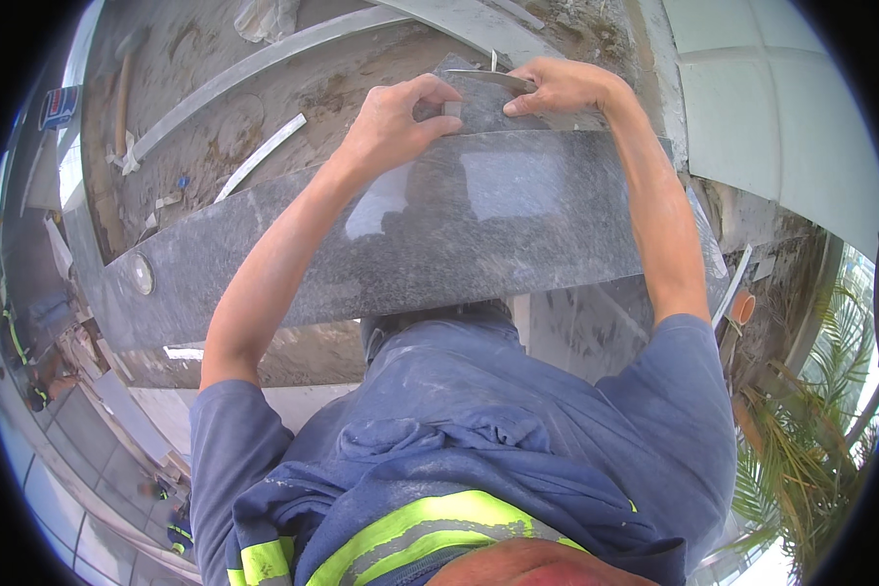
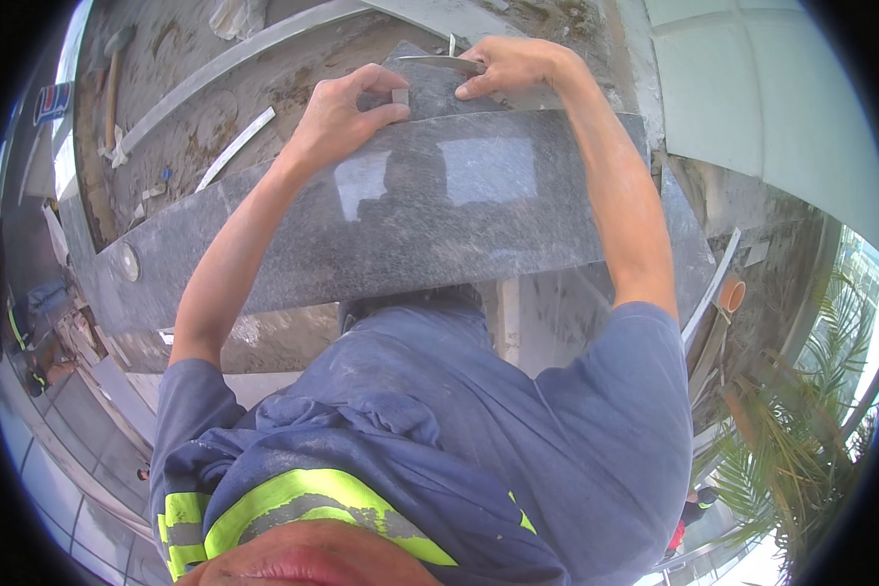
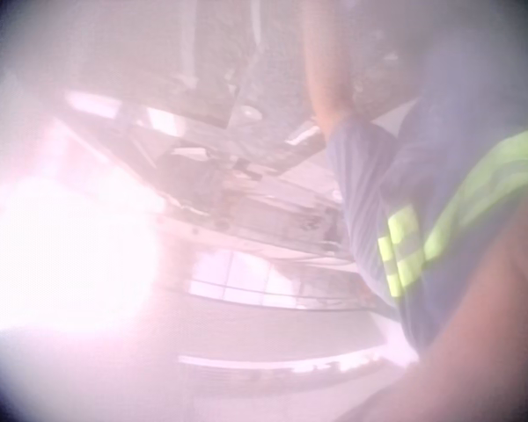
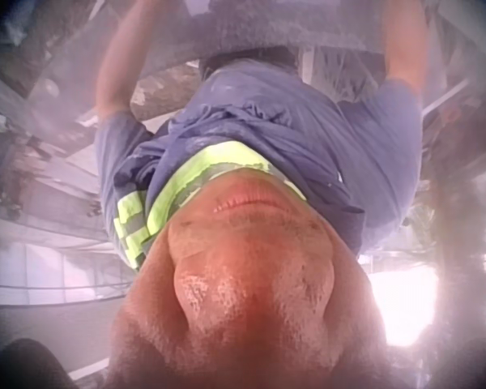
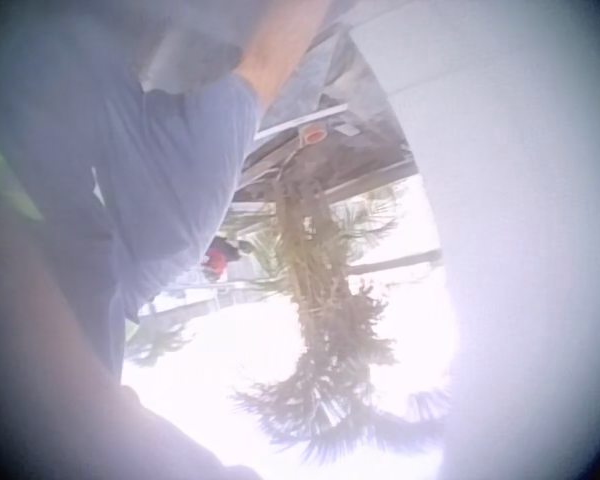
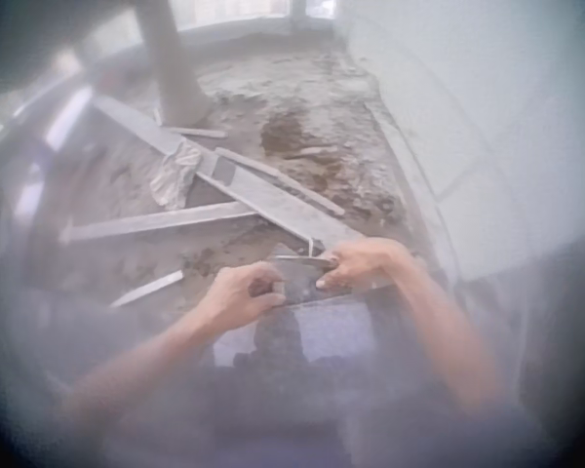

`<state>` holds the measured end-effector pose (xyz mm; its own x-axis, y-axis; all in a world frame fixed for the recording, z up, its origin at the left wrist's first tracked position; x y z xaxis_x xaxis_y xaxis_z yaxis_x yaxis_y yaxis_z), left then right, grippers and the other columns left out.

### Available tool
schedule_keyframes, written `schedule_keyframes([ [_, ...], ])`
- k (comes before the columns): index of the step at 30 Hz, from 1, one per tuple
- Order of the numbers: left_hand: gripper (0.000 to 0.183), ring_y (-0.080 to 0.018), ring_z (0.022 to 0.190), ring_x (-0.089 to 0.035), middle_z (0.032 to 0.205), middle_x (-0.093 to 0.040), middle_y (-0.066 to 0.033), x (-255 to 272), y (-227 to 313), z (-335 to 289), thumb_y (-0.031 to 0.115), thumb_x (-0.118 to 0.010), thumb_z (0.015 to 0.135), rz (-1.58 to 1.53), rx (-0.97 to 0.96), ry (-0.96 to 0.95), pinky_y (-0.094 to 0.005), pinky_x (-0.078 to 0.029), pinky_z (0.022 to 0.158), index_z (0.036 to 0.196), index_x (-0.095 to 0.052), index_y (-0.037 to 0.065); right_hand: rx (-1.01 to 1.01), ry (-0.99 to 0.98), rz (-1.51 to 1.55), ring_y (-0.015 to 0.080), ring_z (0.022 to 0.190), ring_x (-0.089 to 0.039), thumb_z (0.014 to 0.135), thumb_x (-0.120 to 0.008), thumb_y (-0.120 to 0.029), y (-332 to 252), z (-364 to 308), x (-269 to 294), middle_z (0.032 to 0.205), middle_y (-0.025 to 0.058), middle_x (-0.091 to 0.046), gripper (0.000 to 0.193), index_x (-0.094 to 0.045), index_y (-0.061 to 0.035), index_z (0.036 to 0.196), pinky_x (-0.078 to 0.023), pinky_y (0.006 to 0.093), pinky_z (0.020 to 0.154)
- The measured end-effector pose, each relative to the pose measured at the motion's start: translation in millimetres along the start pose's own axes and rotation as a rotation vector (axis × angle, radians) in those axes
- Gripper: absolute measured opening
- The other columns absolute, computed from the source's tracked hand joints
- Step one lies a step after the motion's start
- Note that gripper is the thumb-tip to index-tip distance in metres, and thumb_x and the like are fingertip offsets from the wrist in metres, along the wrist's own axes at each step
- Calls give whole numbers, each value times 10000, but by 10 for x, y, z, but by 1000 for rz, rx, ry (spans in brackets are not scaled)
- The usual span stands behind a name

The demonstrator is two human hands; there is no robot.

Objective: The person measures and marks a large stone tile using a metal square and pencil, then uses an angle grinder to cut along the marked line. The person handles the tile and tools directly with both hands.

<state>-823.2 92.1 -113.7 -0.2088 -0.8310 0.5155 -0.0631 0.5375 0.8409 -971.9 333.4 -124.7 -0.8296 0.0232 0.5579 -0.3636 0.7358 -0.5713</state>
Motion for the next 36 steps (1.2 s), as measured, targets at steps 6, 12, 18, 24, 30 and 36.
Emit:
schedule_keyframes([
  [6, 310, -224, 1120, -759, 1177, -810, -79, -1, -96, -17, 266, -827, 965, -23, 27, 19, -416, -579, 1001, 1234, -788, 117, 71, 141, -41, 261, 930, -756, 914, -842, -367, -133, 101, -48, 1018, 108, -812, 457, -799, -91, 1276, -548, 443, 835],
  [12, 309, -208, 1086, -753, 1155, -807, -69, 23, 39, 46, 259, -827, 961, 24, 67, 8, -387, -594, 956, 1244, -823, 134, 63, 106, 1, 244, 890, -717, 944, -819, -364, -78, 81, -82, 954, 101, -779, 438, -782, -39, 1236, -538, 444, 804],
  [18, 294, -201, 1041, -766, 1088, -817, -74, -174, 40, 338, 259, -829, 960, -84, -23, 70, -366, -603, 932, 1225, -838, 131, 46, 48, -80, 213, 768, -665, 952, -795, -331, -119, 107, 14, 847, 72, -743, 391, -792, -58, 1232, -511, 435, 722],
  [24, 332, -189, 1026, -773, 1082, -820, -89, -244, 159, 273, 255, -828, 965, -38, 4, 16, -359, -618, 898, 1257, -812, 98, 18, 7, -22, 222, 724, -650, 947, -787, -310, -201, 70, 51, 808, 71, -712, 383, -792, -43, 1222, -504, 426, 683],
  [30, 374, -196, 999, -772, 1127, -812, -94, -296, 85, 187, 263, -828, 968, -42, -55, 58, -363, -624, 885, 1303, -779, 103, 102, 81, -28, 203, 776, -638, 961, -781, -295, -80, 103, -50, 853, 56, -723, 366, -794, -51, 1234, -506, 416, 729],
  [36, 428, -289, 1274, -669, 1355, -723, -123, -205, 62, 164, 400, -807, 987, 190, -123, 104, -454, -551, 1067, 1346, -768, 170, -3, 68, -18, 217, 843, -676, 973, -799, -356, -39, 88, -35, 946, 76, -763, 435, -781, -62, 1294, -525, 405, 761],
])
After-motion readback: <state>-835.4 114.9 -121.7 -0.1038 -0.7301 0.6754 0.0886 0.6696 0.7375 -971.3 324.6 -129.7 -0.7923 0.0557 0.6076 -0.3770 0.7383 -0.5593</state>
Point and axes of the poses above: each hand's wrist, its own z-axis towards the middle knuckle, its own x-axis out of the back of the hand, y = z × x, the point moved 2 cm from there along z, towards the middle knuckle
